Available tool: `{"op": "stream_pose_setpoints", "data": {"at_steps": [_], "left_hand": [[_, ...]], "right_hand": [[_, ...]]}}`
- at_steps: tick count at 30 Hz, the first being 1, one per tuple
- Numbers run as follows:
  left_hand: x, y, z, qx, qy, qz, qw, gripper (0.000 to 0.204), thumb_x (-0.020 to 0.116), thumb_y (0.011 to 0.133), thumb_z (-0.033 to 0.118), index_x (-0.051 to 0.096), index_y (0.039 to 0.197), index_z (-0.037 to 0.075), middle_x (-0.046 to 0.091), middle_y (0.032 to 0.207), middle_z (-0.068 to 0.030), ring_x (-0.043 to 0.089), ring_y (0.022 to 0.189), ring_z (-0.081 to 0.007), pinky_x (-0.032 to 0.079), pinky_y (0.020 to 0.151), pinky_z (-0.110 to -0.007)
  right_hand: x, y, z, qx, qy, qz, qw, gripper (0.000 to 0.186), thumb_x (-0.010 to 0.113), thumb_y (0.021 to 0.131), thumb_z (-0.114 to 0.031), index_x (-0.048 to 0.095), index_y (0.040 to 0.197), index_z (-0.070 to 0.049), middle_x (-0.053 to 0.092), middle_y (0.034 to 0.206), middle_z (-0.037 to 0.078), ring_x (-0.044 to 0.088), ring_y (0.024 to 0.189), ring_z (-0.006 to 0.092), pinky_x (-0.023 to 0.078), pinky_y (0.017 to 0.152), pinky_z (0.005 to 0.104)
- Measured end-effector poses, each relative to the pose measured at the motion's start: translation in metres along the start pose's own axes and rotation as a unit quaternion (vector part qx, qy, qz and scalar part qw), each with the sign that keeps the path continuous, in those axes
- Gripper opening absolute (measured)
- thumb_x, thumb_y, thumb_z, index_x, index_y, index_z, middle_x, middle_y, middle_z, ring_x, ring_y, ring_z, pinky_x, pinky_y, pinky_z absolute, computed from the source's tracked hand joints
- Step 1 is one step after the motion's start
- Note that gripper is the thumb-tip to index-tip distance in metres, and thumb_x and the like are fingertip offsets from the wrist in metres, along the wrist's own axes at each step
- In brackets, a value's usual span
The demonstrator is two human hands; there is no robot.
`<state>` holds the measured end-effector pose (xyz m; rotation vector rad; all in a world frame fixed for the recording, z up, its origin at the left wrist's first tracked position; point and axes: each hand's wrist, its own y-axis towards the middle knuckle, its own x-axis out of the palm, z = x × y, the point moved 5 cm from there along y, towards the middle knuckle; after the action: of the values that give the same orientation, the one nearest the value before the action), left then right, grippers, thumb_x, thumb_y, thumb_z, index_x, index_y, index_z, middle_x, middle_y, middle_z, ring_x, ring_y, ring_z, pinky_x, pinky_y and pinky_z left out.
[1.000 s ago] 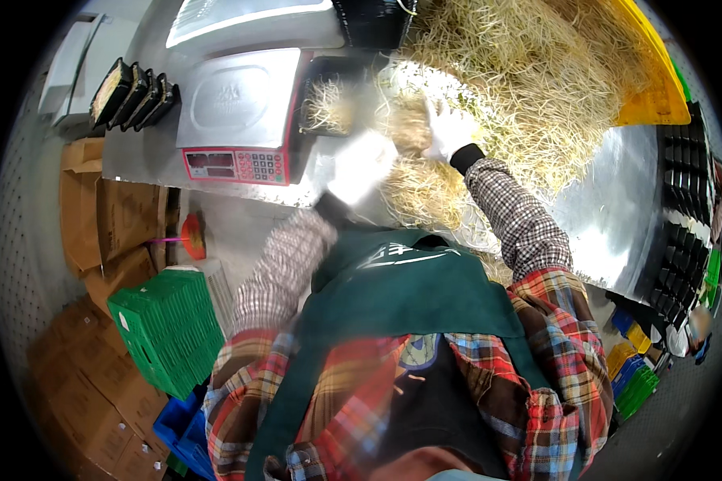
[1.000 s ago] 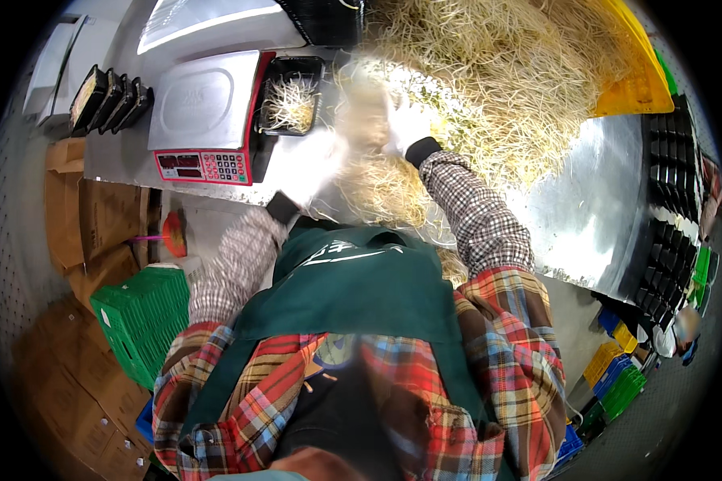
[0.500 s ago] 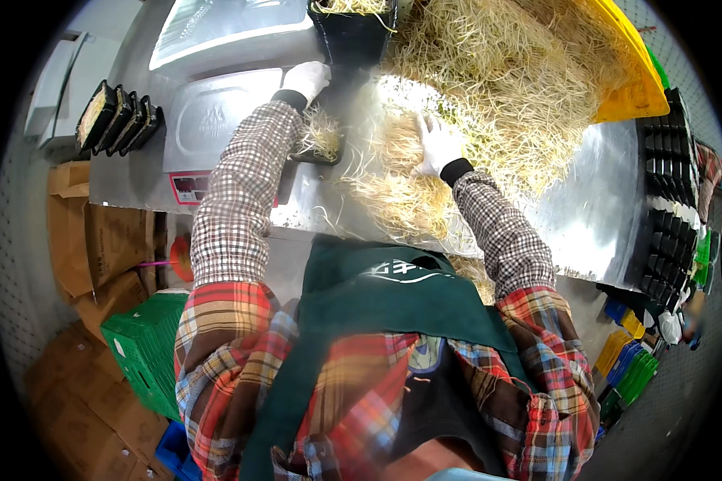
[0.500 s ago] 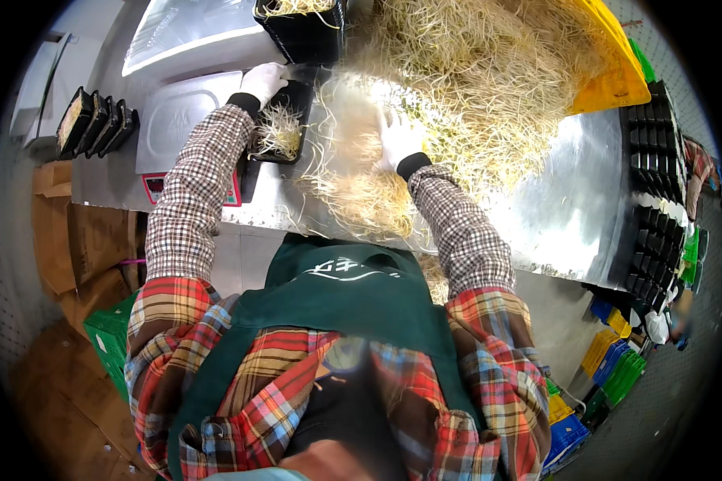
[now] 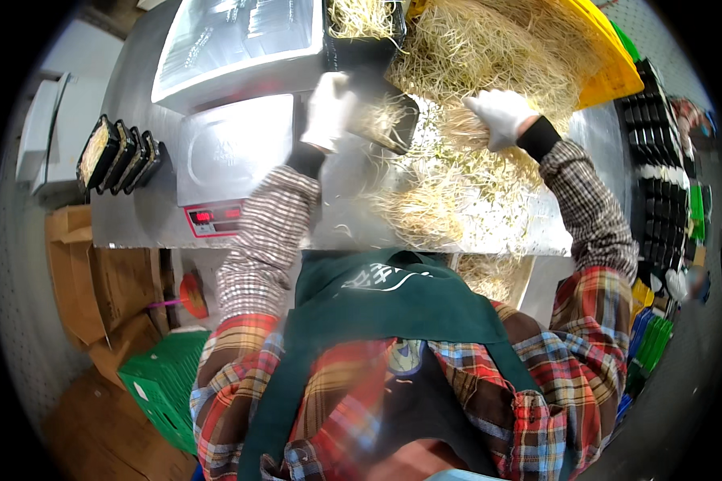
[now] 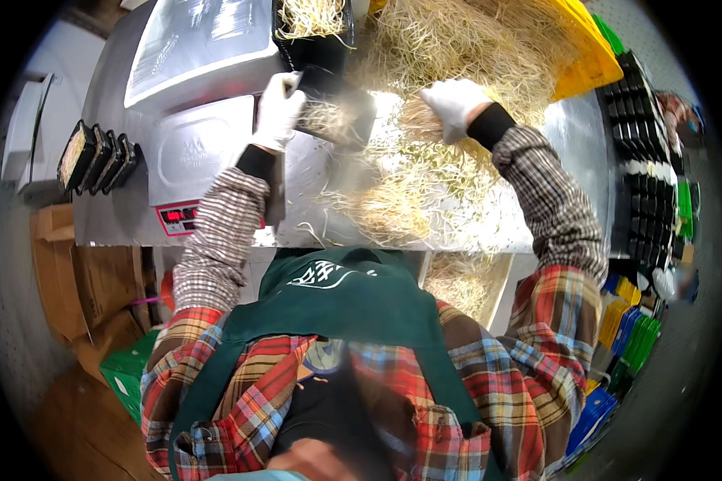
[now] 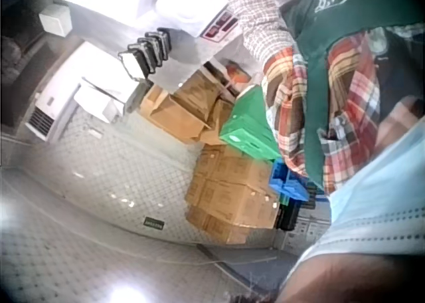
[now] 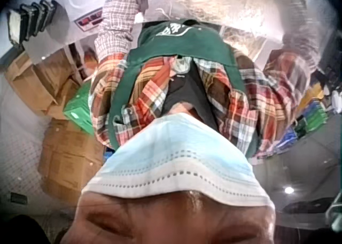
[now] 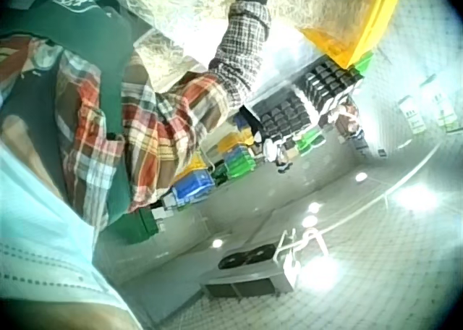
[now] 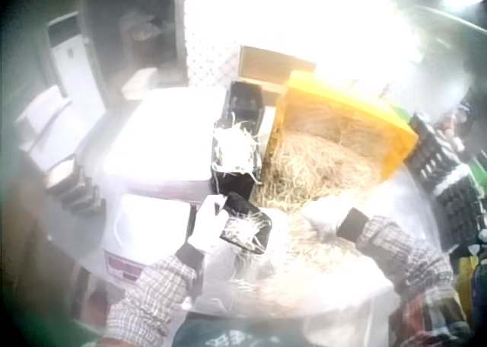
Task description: The person repeatedly scoops bean sprouts from a large pile on a stainless steel table into black plastic trays, places each tray on a digital scale to check the weight, and stacks the filled trays to the side. The process is repeated continuously throughout the clip.
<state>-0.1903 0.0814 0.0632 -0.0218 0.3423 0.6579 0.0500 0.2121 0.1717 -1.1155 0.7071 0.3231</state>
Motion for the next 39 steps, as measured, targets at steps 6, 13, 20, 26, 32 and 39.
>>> {"op": "stream_pose_setpoints", "data": {"at_steps": [6,13,20,26,32,39], "left_hand": [[-0.002,-0.055,0.027,-0.015,-0.061,-0.022,0.998,0.035,0.052,0.086,0.006,0.056,0.12,-0.001,0.066,0.11,-0.0162,0.063,0.103,-0.025,0.046,0.094,-0.034],[-0.167,-0.069,-0.045,-0.054,-0.074,-0.026,0.995,0.05,0.05,0.088,0.009,0.044,0.136,-0.005,0.055,0.128,-0.025,0.054,0.119,-0.0338,0.043,0.1,-0.041],[-0.228,-0.084,-0.062,0.177,0.266,-0.062,0.946,0.083,0.065,0.078,0.019,0.027,0.148,-0.004,0.04,0.143,-0.0292,0.043,0.13,-0.0409,0.037,0.109,-0.047],[-0.238,-0.073,-0.048,0.148,0.237,-0.152,0.948,0.083,0.071,0.077,0.025,0.033,0.146,-0.002,0.045,0.139,-0.0273,0.045,0.128,-0.0408,0.037,0.108,-0.046],[-0.231,-0.049,-0.019,0.213,0.296,-0.219,0.905,0.082,0.079,0.075,0.042,0.044,0.137,0.001,0.056,0.124,-0.0213,0.054,0.114,-0.0356,0.043,0.099,-0.046],[-0.222,-0.05,-0.014,0.242,0.318,-0.234,0.886,0.086,0.079,0.073,0.049,0.045,0.137,0.002,0.057,0.121,-0.0203,0.054,0.113,-0.034,0.042,0.099,-0.044]], "right_hand": [[-0.051,0.058,-0.138,0.075,-0.055,0.264,0.96,0.022,0.056,0.089,-0.024,0.074,0.089,-0.011,0.071,0.088,0.008,0.07,0.084,0.0236,0.053,0.068,0.0373],[-0.136,0.081,-0.287,-0.119,0.158,0.484,0.852,0.026,0.062,0.079,-0.013,0.058,0.104,-0.005,0.064,0.093,0.012,0.062,0.086,0.0282,0.05,0.075,0.04],[-0.158,0.135,-0.345,-0.159,0.198,0.323,0.912,0.05,0.064,0.084,-0.022,0.053,0.127,0.001,0.061,0.121,0.02,0.057,0.115,0.0331,0.044,0.101,0.0429],[-0.159,0.098,-0.316,-0.179,0.169,0.441,0.863,0.088,0.084,0.061,-0.028,0.043,0.136,-0.004,0.051,0.127,0.023,0.051,0.116,0.0413,0.043,0.099,0.0504],[-0.141,0.106,-0.322,-0.126,0.339,0.434,0.825,0.032,0.052,0.094,-0.023,0.054,0.116,0.0,0.062,0.11,0.018,0.062,0.096,0.0303,0.048,0.088,0.039],[-0.158,0.089,-0.293,-0.136,0.085,0.378,0.912,0.082,0.08,0.07,-0.045,0.047,0.134,-0.006,0.058,0.125,0.015,0.055,0.121,0.0296,0.039,0.105,0.0466]]}}
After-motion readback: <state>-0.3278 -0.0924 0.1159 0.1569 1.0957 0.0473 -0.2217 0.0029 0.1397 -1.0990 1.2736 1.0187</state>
